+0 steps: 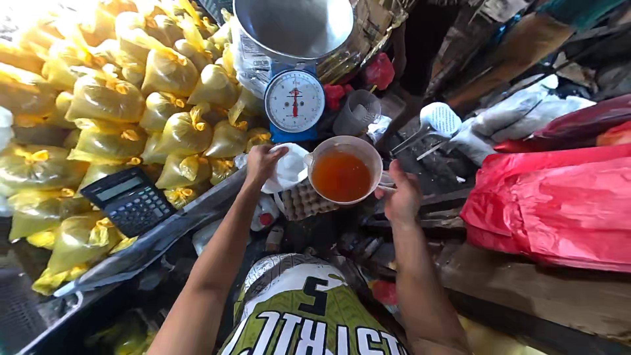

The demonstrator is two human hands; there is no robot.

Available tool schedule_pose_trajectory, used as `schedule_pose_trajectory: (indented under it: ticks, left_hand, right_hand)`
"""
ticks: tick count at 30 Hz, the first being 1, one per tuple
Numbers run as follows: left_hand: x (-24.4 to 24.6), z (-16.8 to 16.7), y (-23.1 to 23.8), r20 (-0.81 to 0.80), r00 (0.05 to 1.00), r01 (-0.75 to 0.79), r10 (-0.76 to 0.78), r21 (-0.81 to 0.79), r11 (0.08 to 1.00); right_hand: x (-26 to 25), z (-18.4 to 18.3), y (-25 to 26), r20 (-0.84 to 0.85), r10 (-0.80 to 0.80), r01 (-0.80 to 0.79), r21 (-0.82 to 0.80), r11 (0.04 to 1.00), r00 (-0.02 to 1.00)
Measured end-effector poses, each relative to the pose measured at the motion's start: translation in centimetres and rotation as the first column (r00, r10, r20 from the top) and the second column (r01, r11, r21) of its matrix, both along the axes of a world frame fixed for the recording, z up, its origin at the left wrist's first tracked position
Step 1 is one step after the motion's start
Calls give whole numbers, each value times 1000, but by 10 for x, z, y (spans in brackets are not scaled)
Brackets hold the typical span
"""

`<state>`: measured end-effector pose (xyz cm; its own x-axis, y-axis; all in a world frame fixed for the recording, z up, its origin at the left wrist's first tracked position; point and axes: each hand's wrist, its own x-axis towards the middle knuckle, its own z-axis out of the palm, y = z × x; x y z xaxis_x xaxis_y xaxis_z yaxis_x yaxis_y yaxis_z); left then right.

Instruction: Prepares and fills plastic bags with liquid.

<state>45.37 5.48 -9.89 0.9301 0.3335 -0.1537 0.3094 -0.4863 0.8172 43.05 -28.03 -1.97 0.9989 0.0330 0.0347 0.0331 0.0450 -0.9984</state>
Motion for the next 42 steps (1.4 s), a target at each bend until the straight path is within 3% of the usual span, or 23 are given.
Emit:
schedule_pose_trajectory:
  ticks: [6,10,16,26,42]
  left_hand:
    - [11,41,-16,-25,996,82,-81,83,993]
    - [8,52,-24,-13,995,97,-96,141,985]
    - [9,57,-35,23,991,127,-133,166,978]
    - [9,57,-38,70,987,140,-145,65,988]
    - [8,57,-40,86,984,145,-153,98,985]
  right_hand:
    - [11,48,1,-10,70,-70,-306,950,997]
    - [23,67,3,-38,128,-128,-551,825,991]
    - [55,93,15,18,205,-126,-737,664,979]
    - [63,134,28,7,279,-116,-899,423,960]
    - [59,156,48,34,333,-47,-972,232,942]
